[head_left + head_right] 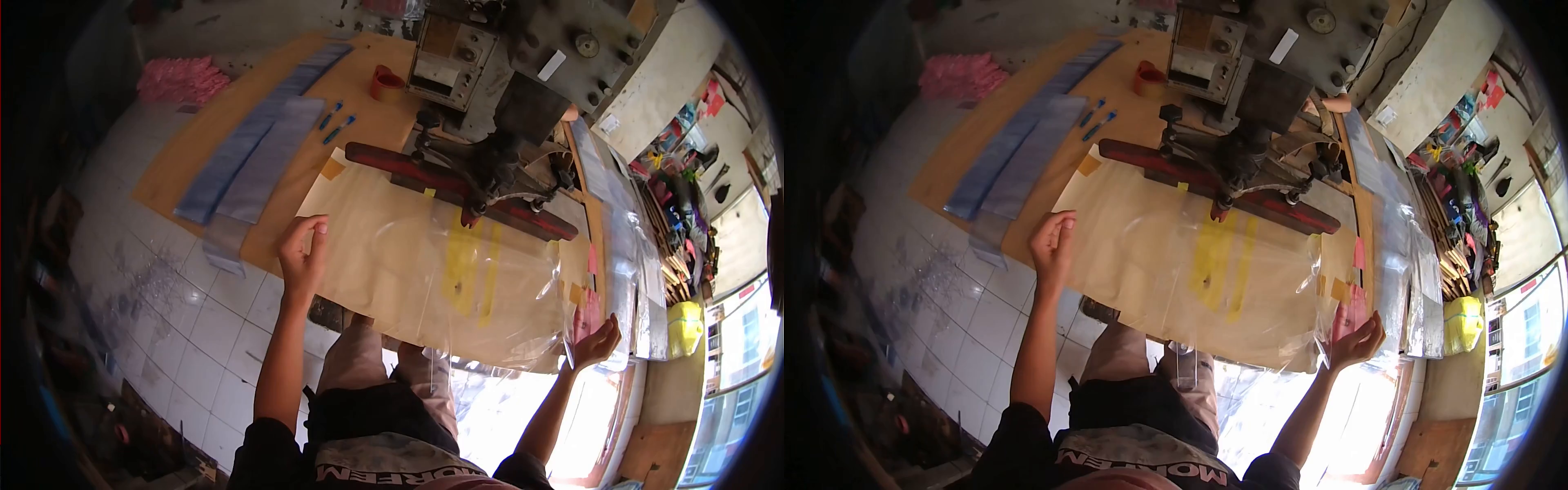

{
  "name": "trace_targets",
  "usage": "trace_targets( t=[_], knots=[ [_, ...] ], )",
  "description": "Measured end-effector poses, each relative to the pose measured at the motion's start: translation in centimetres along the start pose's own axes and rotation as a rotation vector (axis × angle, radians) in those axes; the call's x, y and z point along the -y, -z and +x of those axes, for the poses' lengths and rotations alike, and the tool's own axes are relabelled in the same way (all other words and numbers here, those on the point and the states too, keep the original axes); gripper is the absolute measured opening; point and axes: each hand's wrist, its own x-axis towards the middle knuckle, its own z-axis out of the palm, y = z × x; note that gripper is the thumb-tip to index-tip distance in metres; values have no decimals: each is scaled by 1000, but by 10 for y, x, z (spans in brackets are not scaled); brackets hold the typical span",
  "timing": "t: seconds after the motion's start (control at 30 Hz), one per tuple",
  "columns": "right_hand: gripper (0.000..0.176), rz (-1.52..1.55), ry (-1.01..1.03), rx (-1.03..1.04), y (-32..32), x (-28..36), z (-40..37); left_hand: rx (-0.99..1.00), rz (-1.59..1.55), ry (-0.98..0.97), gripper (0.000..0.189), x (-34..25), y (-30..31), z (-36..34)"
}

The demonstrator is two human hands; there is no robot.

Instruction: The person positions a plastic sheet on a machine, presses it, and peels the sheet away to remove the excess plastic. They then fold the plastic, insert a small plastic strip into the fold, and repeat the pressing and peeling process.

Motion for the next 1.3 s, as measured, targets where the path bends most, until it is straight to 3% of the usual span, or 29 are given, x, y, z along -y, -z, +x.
trace_targets(
  t=[0.4,0.77,0.97,1.13,1.3],
  knots=[
    [28,11,-49,47,0,0,0,6,23,-21,13,-1,0,1],
    [28,-5,-72,77,0,5,0,35,18,78,15,-4,-1,-1],
    [27,114,-176,67,-3,-7,-2,102,15,73,16,5,-1,-3],
    [26,299,-293,169,11,14,24,216,55,169,15,-7,0,-1],
    [24,416,-272,555,9,38,59,404,237,-125,13,-38,-18,19]
  ],
)
